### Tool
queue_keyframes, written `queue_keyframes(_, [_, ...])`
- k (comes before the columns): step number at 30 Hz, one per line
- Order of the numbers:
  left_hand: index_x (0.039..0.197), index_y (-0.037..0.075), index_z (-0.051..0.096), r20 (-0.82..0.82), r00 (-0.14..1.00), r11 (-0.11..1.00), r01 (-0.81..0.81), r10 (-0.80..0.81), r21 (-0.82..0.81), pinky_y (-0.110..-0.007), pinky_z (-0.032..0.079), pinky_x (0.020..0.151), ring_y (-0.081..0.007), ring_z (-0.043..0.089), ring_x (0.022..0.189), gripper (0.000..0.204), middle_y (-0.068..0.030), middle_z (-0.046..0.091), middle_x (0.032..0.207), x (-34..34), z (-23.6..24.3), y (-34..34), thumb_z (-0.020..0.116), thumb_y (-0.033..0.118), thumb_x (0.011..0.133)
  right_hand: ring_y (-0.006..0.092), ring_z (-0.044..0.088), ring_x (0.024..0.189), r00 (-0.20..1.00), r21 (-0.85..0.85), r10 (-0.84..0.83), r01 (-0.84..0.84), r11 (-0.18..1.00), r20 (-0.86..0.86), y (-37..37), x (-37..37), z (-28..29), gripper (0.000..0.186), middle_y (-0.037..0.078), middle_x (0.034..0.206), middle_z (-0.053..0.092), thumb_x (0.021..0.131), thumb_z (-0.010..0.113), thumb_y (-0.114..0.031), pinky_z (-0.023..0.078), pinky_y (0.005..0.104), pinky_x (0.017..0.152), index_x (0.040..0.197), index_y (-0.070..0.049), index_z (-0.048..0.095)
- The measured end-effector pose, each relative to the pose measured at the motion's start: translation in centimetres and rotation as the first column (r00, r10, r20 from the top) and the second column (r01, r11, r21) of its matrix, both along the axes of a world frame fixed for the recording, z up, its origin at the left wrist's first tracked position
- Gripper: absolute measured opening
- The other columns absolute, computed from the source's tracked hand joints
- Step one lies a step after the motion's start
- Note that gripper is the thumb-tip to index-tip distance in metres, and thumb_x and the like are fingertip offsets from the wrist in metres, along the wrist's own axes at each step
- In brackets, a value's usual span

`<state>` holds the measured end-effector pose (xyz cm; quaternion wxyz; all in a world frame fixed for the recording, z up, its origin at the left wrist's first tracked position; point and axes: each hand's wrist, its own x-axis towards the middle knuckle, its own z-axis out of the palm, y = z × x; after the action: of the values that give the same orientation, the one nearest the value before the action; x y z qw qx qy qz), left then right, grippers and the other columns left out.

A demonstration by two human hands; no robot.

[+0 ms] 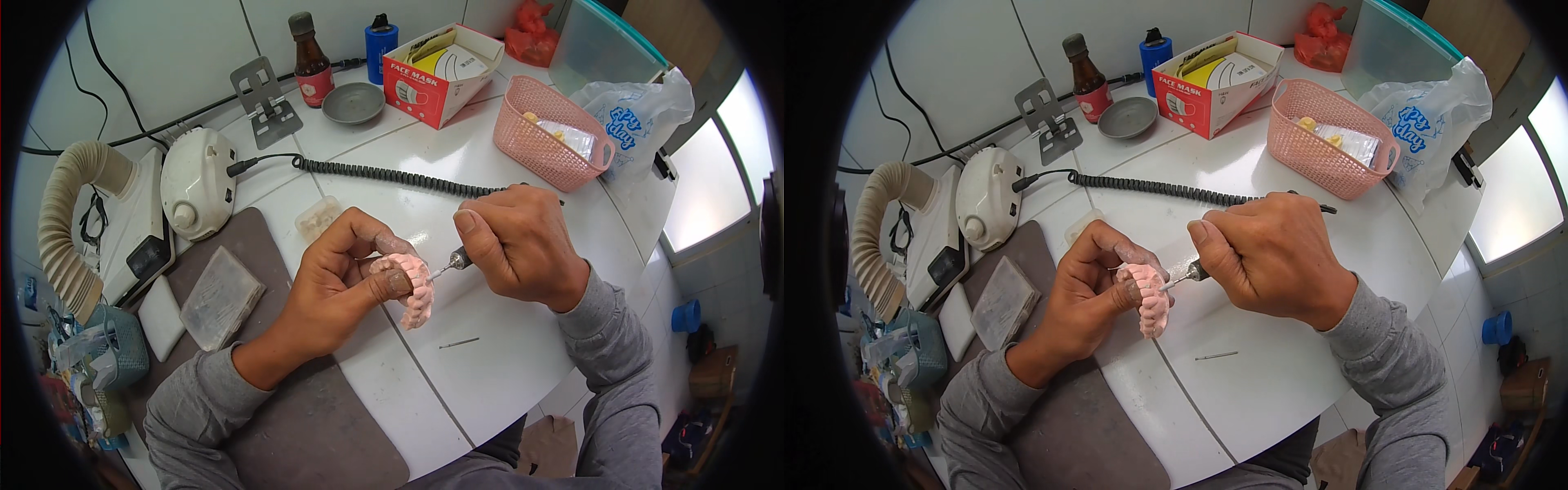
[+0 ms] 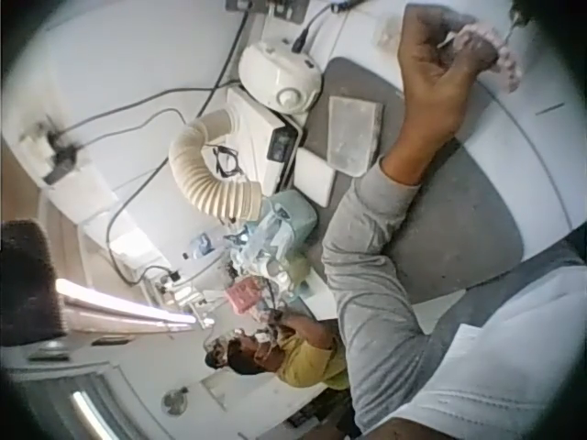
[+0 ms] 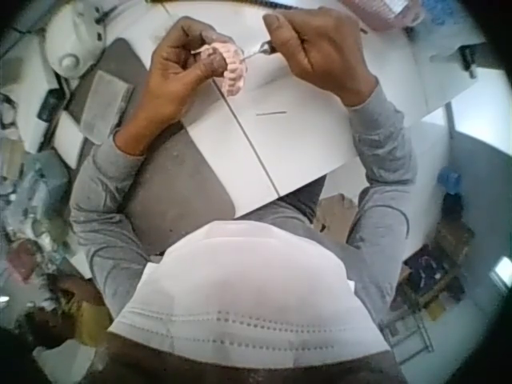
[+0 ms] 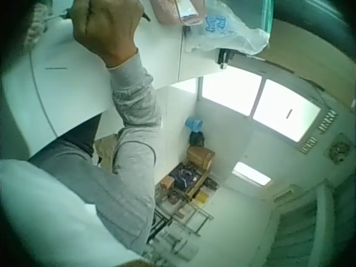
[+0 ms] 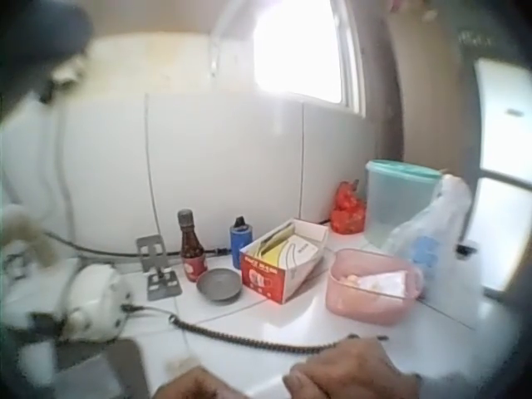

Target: The person is using a high-speed rotary tool to trim and shape a dental plaster cast.

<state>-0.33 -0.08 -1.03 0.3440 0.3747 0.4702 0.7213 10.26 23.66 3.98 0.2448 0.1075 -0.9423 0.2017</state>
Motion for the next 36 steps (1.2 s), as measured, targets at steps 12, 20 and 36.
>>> queue_keyframes(12, [0.12, 0.007, 0.049, -0.017, 1.0, 1.0, -0.018, 0.018, 0.003, -0.036, 0.061, 0.078, -0.0203, 0.073, 0.097, 0.023, -0.0141, 0.069, 0.113, -0.1, -0.41, -0.07, 0.068, 0.012, 0.108, 0.0295, 0.051, 0.043, 1.0, 0.0, 0.009, -0.009, 1.0, -0.005, 0.08, -0.02, -0.1, 0.041, 0.008, 0.053, 0.056, 0.105, 0.061, -0.024, 0.038, 0.0448, 0.047, 0.067, -0.01, 0.065])
queue_keyframes(20, [0.121, 0.007, 0.049, -0.021, 1.0, 1.0, -0.013, 0.013, -0.003, -0.035, 0.061, 0.077, -0.0204, 0.073, 0.096, 0.024, -0.0138, 0.069, 0.112, -0.15, -0.21, -0.09, 0.068, 0.013, 0.108, 0.0298, 0.051, 0.044, 1.0, 0.002, 0.011, -0.011, 1.0, -0.014, 0.11, -0.03, -0.1, 0.04, 0.008, 0.054, 0.056, 0.105, 0.061, -0.023, 0.038, 0.0451, 0.048, 0.067, -0.01, 0.065])
queue_keyframes(36, [0.12, 0.006, 0.049, 0.006, 1.0, 1.0, -0.009, 0.009, -0.004, -0.036, 0.061, 0.071, -0.0208, 0.072, 0.092, 0.024, -0.0142, 0.068, 0.11, -0.08, -0.16, -0.07, 0.068, 0.012, 0.108, 0.0305, 0.053, 0.045, 1.0, -0.003, 0.02, -0.02, 1.0, -0.012, 0.08, 0.01, -0.01, 0.038, 0.008, 0.054, 0.057, 0.103, 0.061, -0.022, 0.04, 0.0446, 0.048, 0.067, -0.01, 0.065])
